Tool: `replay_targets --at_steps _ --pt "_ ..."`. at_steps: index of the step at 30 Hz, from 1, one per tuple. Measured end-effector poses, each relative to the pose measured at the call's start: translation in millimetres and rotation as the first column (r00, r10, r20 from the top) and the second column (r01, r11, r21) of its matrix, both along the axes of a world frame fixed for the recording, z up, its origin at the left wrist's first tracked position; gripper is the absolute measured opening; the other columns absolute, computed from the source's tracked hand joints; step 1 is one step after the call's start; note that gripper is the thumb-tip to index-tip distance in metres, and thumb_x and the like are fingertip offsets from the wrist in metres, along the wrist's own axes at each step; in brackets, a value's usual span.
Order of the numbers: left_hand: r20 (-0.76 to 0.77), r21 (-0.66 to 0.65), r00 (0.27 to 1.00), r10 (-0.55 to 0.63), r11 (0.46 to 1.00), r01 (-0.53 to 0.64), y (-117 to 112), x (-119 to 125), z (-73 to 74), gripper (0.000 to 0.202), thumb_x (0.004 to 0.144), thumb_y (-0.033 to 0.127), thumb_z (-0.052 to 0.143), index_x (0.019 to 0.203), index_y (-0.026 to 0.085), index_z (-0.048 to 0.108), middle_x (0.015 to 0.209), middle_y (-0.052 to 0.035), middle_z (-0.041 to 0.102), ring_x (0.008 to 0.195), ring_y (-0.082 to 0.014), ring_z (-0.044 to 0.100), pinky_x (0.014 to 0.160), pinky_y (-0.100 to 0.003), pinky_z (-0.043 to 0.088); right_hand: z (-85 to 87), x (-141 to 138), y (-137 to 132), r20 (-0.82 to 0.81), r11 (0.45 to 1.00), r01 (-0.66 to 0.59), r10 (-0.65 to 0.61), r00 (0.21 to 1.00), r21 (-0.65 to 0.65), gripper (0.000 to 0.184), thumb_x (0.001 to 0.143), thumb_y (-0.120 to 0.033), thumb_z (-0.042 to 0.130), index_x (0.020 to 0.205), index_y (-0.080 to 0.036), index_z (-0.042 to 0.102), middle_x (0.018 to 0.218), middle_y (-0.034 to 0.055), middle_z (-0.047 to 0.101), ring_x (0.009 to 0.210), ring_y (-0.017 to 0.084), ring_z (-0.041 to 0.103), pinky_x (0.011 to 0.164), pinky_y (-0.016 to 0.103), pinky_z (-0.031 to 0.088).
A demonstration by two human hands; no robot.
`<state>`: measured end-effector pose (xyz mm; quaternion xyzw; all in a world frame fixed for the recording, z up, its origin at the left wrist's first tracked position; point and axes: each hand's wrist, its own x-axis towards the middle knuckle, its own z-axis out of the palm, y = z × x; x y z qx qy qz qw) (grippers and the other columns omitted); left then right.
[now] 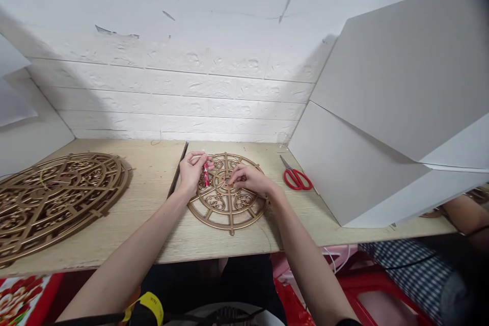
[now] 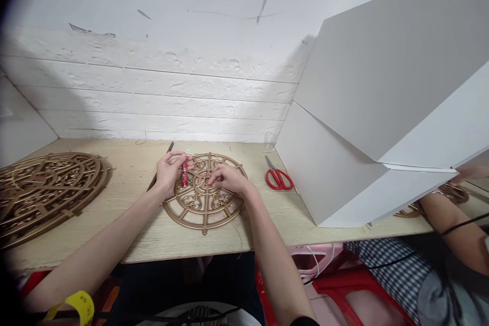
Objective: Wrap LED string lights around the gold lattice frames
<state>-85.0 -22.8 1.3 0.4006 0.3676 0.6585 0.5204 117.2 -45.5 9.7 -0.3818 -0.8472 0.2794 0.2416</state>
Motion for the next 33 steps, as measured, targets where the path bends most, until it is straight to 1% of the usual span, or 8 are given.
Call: replay_targets --at_steps 4,9,14,16,23,28,33 --pt "0.005 0.002 1.000 0.001 1.000 -0.001 0.5 0.7 0.0 0.027 0.065 0.022 0.071 0.085 0.013 0.056 0.072 -0.0067 0.069 0.058 -0.0168 0.066 0.062 -0.033 0.055 -2.2 -2.7 -0.6 -0.017 1.000 0.026 -0.026 1.000 -0.006 0.011 0.075 -0.009 0.067 0.079 -0.017 0.072 0.088 0.0039 0.058 0.079 0.015 0.056 0.073 0.028 0.046" --pt "-0.009 -0.002 1.000 0.007 1.000 -0.007 1.1 0.6 0.2 0.024 0.067 0.021 0.069 0.086 0.013 0.056 0.072 -0.0071 0.070 0.058 -0.0168 0.066 0.062 -0.033 0.055 -2.5 -3.1 -1.2 0.005 0.999 0.029 -0.029 1.000 0.020 0.011 0.076 -0.008 0.065 0.079 -0.017 0.071 0.084 0.0029 0.057 0.076 0.014 0.054 0.072 0.027 0.045" --pt "-0.009 0.004 1.000 0.004 1.000 -0.004 2.0 -0.4 -1.3 0.026 0.066 0.022 0.070 0.086 0.013 0.056 0.073 -0.0073 0.070 0.056 -0.0158 0.066 0.060 -0.031 0.055 -0.8 -1.3 -1.4 0.035 0.999 -0.019 0.017 0.999 0.041 0.023 0.074 -0.003 0.064 0.087 -0.020 0.073 0.093 0.0038 0.057 0.084 0.015 0.054 0.079 0.029 0.044" --pt "-0.013 0.004 1.000 0.005 1.000 -0.004 2.1 -0.4 -1.7 0.026 0.066 0.022 0.070 0.086 0.013 0.056 0.073 -0.0073 0.070 0.056 -0.0158 0.066 0.060 -0.031 0.055 -0.4 -1.7 -1.4 0.051 0.998 -0.020 0.017 0.999 0.062 0.026 0.073 -0.002 0.065 0.088 -0.021 0.073 0.093 0.0039 0.057 0.086 0.016 0.054 0.081 0.030 0.043" --pt "-0.019 0.012 1.000 0.004 1.000 -0.004 2.2 0.2 -1.8 0.027 0.065 0.023 0.071 0.086 0.013 0.057 0.071 -0.0070 0.069 0.057 -0.0169 0.066 0.060 -0.032 0.055 0.5 -6.4 -3.1 0.041 0.996 0.037 -0.041 0.998 0.086 0.015 0.071 -0.004 0.069 0.078 -0.017 0.072 0.086 0.0036 0.058 0.082 0.016 0.054 0.078 0.029 0.043" --pt "-0.019 0.003 1.000 0.006 1.000 -0.006 0.0 0.9 0.5 0.028 0.064 0.024 0.072 0.084 0.014 0.056 0.070 -0.0064 0.069 0.057 -0.0169 0.066 0.060 -0.032 0.055 1.8 -7.8 -5.2 0.014 0.996 0.059 -0.060 0.998 0.072 0.010 0.077 -0.008 0.065 0.078 -0.016 0.071 0.083 0.0034 0.057 0.079 0.015 0.054 0.073 0.028 0.043" --pt "-0.014 0.004 1.000 0.008 1.000 -0.008 -1.3 1.4 1.7 0.026 0.064 0.024 0.071 0.083 0.014 0.056 0.069 -0.0060 0.069 0.055 -0.0165 0.065 0.059 -0.032 0.055 2.2 -6.2 -4.8 0.040 0.994 -0.020 0.016 0.999 0.107 0.018 0.073 -0.006 0.068 0.084 -0.020 0.072 0.089 0.0036 0.058 0.088 0.017 0.053 0.084 0.032 0.042"
